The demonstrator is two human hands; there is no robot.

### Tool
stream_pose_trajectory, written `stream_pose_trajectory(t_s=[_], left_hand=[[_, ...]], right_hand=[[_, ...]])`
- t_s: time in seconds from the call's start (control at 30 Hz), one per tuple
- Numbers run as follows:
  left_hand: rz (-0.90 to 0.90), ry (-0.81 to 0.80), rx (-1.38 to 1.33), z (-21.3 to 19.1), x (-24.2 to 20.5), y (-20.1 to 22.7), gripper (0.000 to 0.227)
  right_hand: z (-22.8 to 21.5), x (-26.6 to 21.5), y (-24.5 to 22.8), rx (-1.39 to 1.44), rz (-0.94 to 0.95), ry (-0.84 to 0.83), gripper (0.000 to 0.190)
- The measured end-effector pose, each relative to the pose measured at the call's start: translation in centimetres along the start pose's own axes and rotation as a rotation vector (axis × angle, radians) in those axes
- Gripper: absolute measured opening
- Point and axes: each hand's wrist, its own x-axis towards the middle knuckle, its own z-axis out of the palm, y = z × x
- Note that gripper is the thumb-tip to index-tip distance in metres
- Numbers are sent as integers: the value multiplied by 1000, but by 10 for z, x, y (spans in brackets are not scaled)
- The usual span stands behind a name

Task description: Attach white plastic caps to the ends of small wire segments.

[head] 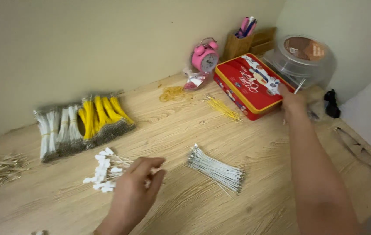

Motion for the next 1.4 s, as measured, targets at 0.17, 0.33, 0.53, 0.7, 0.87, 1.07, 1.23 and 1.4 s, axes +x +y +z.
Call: stream_pose_trajectory(t_s=[0.17,0.33,0.53,0.7,0.87,1.07,1.23,1.4], left_hand=[[-198,-340,-519,32,60,54,41],[-296,-372,-1109,108,99,70,66],[-513,-297,-1231,173,141,75,80],[-584,-246,-1256,188,159,75,82],[-613,-305,-1345,198,167,79,117],[-540,-305,-1457,127,134,110,97],[-539,-102,-1308,-10,56,111,77],[-814,384,-1069,-151,-82,61,40]], right_hand=[[-11,-27,-5,95,191,-28,49],[-13,4,44,226,18,12,30],[-43,-18,14,266,41,-151,29],[-67,-35,-2,400,174,-193,25],[-103,-95,-33,489,124,-343,26],[-132,-128,-48,591,13,-604,22],[-120,-242,-126,550,-151,-738,7],[-83,-328,-170,690,15,-972,14]])
